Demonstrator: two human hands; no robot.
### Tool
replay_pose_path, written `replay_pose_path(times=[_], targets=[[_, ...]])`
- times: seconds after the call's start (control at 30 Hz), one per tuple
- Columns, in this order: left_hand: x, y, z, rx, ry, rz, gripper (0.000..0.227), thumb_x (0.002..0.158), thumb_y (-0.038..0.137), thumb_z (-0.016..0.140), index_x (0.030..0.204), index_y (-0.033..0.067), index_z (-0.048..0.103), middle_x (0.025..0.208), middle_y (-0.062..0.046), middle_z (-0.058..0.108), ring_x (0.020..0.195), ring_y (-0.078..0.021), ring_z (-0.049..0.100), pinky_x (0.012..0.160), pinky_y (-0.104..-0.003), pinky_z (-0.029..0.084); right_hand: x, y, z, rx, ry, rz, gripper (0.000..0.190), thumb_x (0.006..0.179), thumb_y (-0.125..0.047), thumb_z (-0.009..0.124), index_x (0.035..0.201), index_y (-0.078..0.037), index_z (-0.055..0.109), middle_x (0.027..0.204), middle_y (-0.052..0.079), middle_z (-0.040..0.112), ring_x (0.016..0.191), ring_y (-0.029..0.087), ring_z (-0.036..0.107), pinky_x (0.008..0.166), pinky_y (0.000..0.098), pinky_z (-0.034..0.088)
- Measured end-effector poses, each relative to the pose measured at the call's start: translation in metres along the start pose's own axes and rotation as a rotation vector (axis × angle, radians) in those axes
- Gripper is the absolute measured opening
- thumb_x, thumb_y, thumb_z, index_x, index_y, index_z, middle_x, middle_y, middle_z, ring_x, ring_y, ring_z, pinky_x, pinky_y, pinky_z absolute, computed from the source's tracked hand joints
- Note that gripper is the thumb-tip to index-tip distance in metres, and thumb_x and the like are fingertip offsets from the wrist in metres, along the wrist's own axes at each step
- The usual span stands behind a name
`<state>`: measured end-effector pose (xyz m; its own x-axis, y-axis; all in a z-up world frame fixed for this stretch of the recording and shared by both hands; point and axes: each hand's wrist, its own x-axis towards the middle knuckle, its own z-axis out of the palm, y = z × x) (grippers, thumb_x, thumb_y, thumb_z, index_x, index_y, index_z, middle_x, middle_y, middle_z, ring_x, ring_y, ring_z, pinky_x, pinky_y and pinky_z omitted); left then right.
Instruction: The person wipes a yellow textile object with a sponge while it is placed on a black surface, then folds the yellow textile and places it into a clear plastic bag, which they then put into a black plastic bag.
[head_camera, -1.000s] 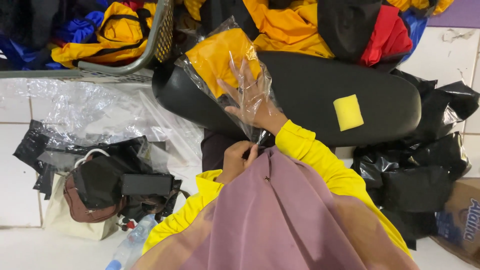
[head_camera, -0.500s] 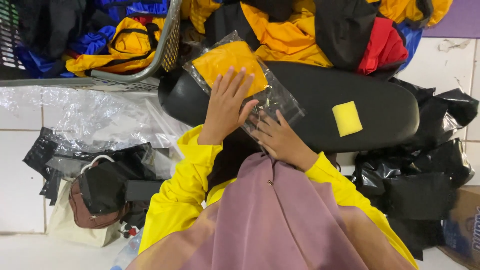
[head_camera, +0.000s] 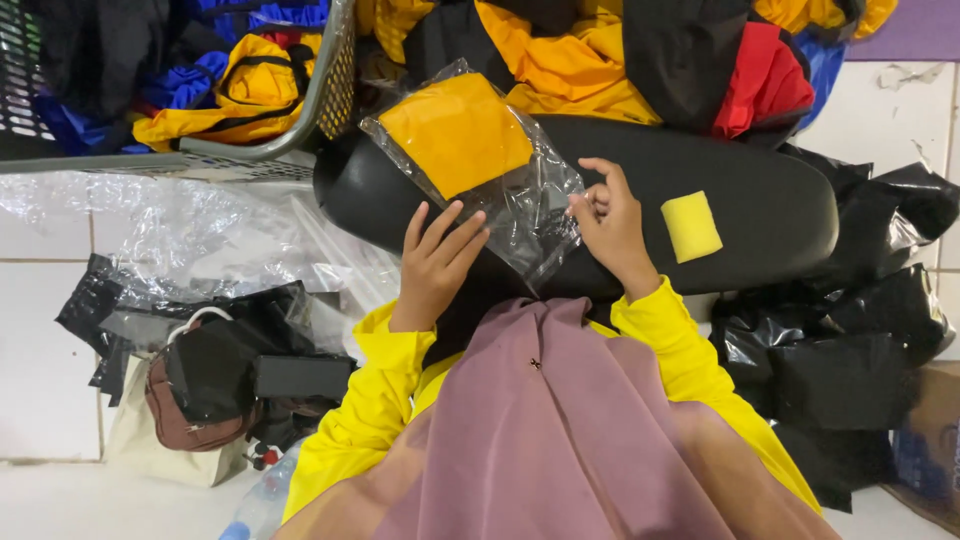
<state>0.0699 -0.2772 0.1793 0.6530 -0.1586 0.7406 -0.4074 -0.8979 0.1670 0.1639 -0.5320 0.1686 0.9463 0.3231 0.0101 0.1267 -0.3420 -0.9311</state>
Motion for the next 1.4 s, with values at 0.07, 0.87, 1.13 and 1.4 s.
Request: replay_pose_path(times=[0.07,0.87,1.13,1.4], targets=[[0.012,0.003,-0.001,-0.123,0.069,-0.080,0.012,0.096,0.006,0.073,0.099,0.0140,0.081,0.106,-0.002,0.080,0.107,-0.0252,0.074,0.112,-0.056,0.047,-0.002,-0.015,-0.006,0.165,0.073,-0.043,0.033,0.101,-0.002,0.061,0.134,-0.006,0.057,0.079,0.010,0.069,0.060,0.012,0.063,0.059,0.0229,0.055],[0.128,0.023,-0.067,-0.799,0.090,-0.185,0.014,0.094,-0.007,0.070,0.094,0.0035,0.080,0.095,-0.011,0.080,0.100,-0.0360,0.076,0.101,-0.049,0.055,-0.030,-0.104,-0.105,0.186,0.082,-0.692,0.020,0.069,0.000,0.093,0.079,0.002,0.076,0.070,0.016,0.069,0.069,0.030,0.067,0.079,0.0470,0.063],[0.001,0.011,-0.025,-0.817,-0.272,-0.394,0.022,0.089,-0.007,0.071,0.100,0.0091,0.080,0.104,-0.010,0.080,0.110,-0.0397,0.071,0.098,-0.051,0.054,-0.086,-0.003,-0.054,-0.238,-0.025,-0.517,0.010,0.089,-0.014,0.080,0.096,-0.006,0.080,0.086,0.012,0.071,0.080,0.032,0.069,0.078,0.0436,0.058],[-0.017,0.003,-0.017,-0.322,-0.325,-0.059,0.041,0.088,0.012,0.079,0.128,0.0141,0.072,0.141,-0.008,0.066,0.135,-0.0401,0.054,0.112,-0.055,0.042,-0.092,0.017,-0.038,-0.672,0.139,-0.765,0.016,0.098,-0.018,0.071,0.111,-0.012,0.078,0.125,0.012,0.073,0.114,0.037,0.068,0.097,0.0466,0.052]])
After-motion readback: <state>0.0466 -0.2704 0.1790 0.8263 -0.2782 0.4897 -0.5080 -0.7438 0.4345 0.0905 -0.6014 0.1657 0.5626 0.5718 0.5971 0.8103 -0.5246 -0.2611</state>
